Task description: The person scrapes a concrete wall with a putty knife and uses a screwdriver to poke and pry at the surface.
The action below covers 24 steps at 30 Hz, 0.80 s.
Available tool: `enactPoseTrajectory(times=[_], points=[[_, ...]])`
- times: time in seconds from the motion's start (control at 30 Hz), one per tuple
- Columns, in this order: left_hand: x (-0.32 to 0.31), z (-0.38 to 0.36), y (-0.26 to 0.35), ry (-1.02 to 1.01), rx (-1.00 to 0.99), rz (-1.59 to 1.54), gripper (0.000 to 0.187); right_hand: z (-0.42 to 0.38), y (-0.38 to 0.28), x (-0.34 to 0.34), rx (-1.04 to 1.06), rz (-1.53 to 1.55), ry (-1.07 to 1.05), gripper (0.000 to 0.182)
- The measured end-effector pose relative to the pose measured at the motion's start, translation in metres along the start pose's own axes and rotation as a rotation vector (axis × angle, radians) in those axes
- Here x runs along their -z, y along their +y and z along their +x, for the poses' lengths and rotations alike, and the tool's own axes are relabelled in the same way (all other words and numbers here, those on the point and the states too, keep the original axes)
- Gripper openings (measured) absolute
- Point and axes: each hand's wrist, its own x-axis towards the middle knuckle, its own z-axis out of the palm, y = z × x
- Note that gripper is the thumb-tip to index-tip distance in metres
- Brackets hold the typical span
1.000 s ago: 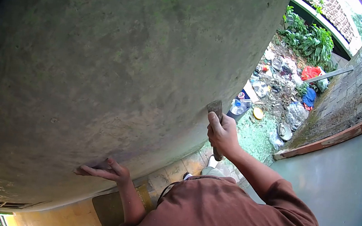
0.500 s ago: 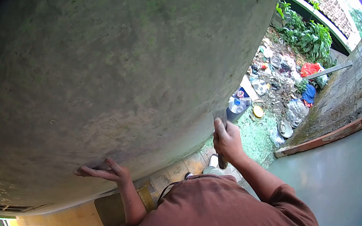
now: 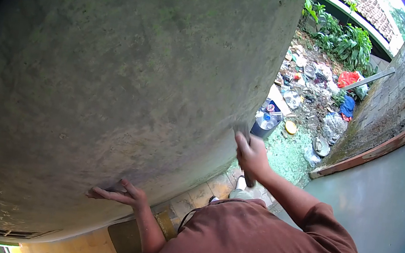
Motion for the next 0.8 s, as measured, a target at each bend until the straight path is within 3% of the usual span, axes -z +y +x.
enactPoseTrajectory(times=[0.07, 0.3, 0.47, 0.67, 0.8], points=[[0.004, 0.001, 0.003, -0.03, -0.028, 0.052, 0.073, 0.009, -0.019, -0.003, 0.133, 0.021, -0.049, 0.038], [0.001, 0.0, 0.003, -0.001, 0.014, 0.008, 0.073, -0.008, 0.004, 0.003, 0.089, -0.085, 0.013, 0.037], [0.006, -0.001, 0.002, -0.036, 0.005, 0.069, 0.074, 0.007, -0.041, -0.009, 0.199, 0.021, -0.045, 0.04], [0.01, 0.002, 0.006, -0.055, 0.02, 0.008, 0.073, -0.002, 0.023, 0.004, 0.055, -0.09, -0.055, 0.039], [0.013, 0.001, 0.005, -0.073, -0.01, 0.019, 0.074, 0.004, -0.028, -0.008, 0.146, -0.039, -0.085, 0.039]])
